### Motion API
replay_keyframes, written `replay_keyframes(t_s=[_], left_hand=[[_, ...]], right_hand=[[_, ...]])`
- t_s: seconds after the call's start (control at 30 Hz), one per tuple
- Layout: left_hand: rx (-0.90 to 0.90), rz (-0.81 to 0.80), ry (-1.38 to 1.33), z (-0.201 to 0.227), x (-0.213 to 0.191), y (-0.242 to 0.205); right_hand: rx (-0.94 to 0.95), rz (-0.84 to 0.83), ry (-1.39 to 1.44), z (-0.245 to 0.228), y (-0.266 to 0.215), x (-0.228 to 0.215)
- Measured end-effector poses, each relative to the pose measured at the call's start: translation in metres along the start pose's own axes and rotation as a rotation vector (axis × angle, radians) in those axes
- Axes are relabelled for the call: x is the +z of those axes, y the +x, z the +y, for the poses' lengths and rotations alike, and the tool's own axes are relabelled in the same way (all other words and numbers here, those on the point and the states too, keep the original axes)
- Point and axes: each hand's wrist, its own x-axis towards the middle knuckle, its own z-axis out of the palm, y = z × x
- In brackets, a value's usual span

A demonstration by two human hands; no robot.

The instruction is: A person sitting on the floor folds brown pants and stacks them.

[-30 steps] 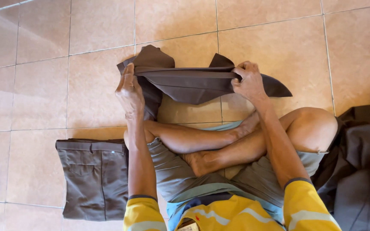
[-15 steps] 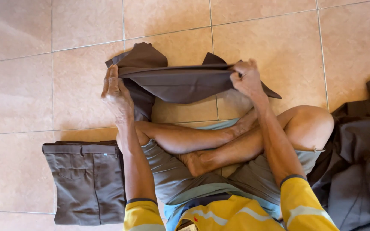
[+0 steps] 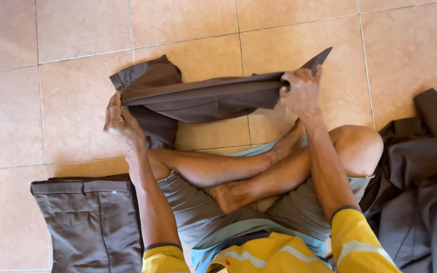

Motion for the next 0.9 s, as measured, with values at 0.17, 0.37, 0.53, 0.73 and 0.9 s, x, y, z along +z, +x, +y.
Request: replay_keyframes(t_s=[0.17, 0.37, 0.53, 0.73, 0.9], left_hand=[[-0.016, -0.132, 0.0, 0.003, 0.01, 0.014], [-0.063, -0.07, -0.217, 0.051, 0.008, 0.061], [0.003, -0.031, -0.303, 0.03, 0.007, 0.011], [-0.383, -1.179, 0.369, -0.078, 0.018, -0.126], [-0.159, -0.945, 0.546, -0.031, 0.049, -0.116]], right_hand=[[0.002, 0.107, -0.041, -0.005, 0.017, 0.005], [-0.052, 0.609, -0.048, -0.026, 0.078, -0.11], [-0.053, 0.642, -0.104, 0.001, 0.042, -0.093], [0.255, -0.852, -0.198, 0.05, -0.062, 0.058], [0.378, -1.112, -0.104, 0.021, -0.036, 0.042]])
